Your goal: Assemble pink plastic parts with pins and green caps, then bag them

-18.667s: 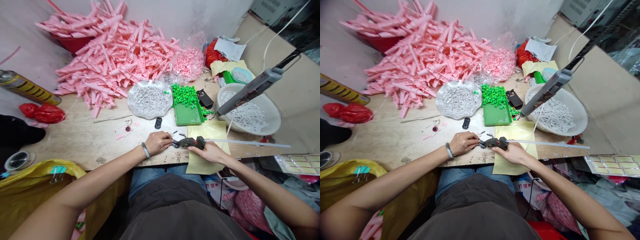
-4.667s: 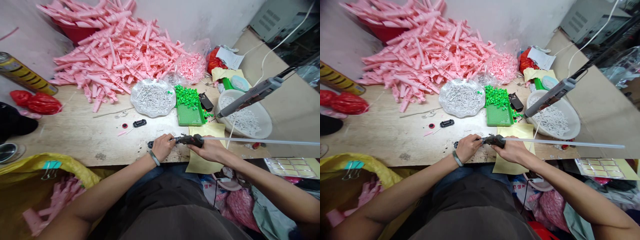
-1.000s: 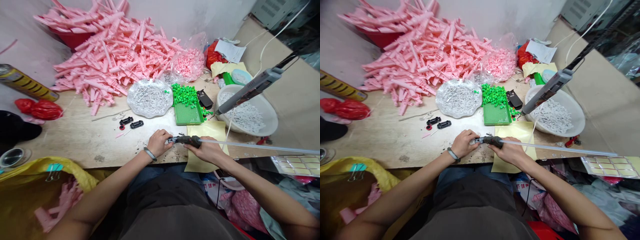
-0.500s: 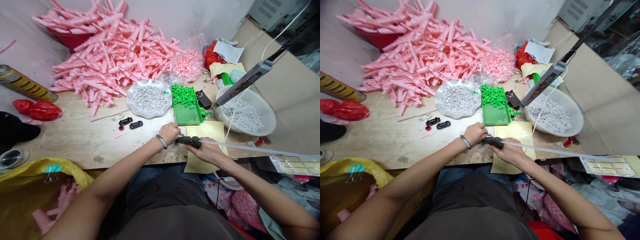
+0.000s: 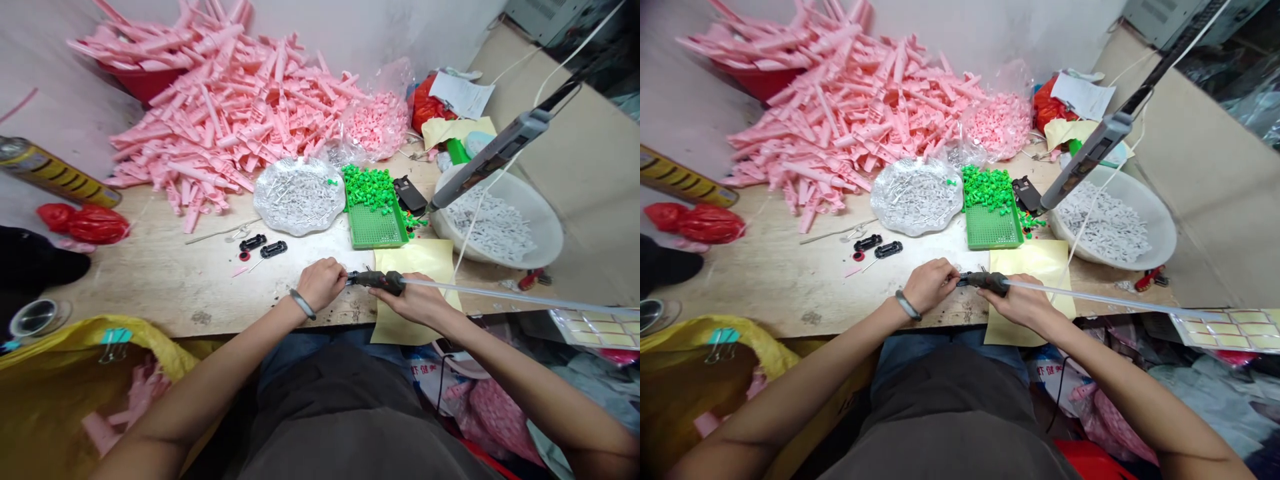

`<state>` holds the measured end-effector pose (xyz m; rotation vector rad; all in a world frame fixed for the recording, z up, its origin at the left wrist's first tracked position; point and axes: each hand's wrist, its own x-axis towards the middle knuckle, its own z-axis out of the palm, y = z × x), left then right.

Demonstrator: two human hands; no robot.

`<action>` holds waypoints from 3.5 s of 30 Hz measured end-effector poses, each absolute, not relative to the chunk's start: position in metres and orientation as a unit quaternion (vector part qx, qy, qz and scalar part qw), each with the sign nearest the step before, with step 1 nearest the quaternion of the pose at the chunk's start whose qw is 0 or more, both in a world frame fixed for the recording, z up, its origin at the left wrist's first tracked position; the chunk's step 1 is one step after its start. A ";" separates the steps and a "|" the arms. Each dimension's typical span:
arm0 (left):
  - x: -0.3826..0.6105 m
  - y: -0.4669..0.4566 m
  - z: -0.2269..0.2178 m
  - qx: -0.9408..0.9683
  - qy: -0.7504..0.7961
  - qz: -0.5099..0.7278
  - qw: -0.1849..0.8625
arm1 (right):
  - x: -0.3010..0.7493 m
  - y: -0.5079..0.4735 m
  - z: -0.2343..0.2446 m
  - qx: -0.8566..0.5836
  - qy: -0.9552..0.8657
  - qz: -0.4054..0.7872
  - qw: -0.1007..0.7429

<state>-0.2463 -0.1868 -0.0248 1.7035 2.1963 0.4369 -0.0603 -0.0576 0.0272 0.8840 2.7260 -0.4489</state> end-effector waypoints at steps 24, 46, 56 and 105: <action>-0.234 -0.199 -0.039 0.707 0.700 0.095 0.048 | -0.061 -0.050 0.037 0.315 0.925 -0.176 0.116; -0.227 -0.203 -0.056 0.656 0.734 0.173 0.031 | -0.081 -0.056 0.038 0.316 0.930 -0.060 0.181; -0.227 -0.202 -0.055 0.658 0.733 0.169 0.028 | -0.075 -0.060 0.047 0.291 0.940 -0.063 0.164; -0.229 -0.199 -0.064 0.668 0.721 0.183 0.030 | -0.077 -0.012 0.066 0.329 0.869 -0.298 0.217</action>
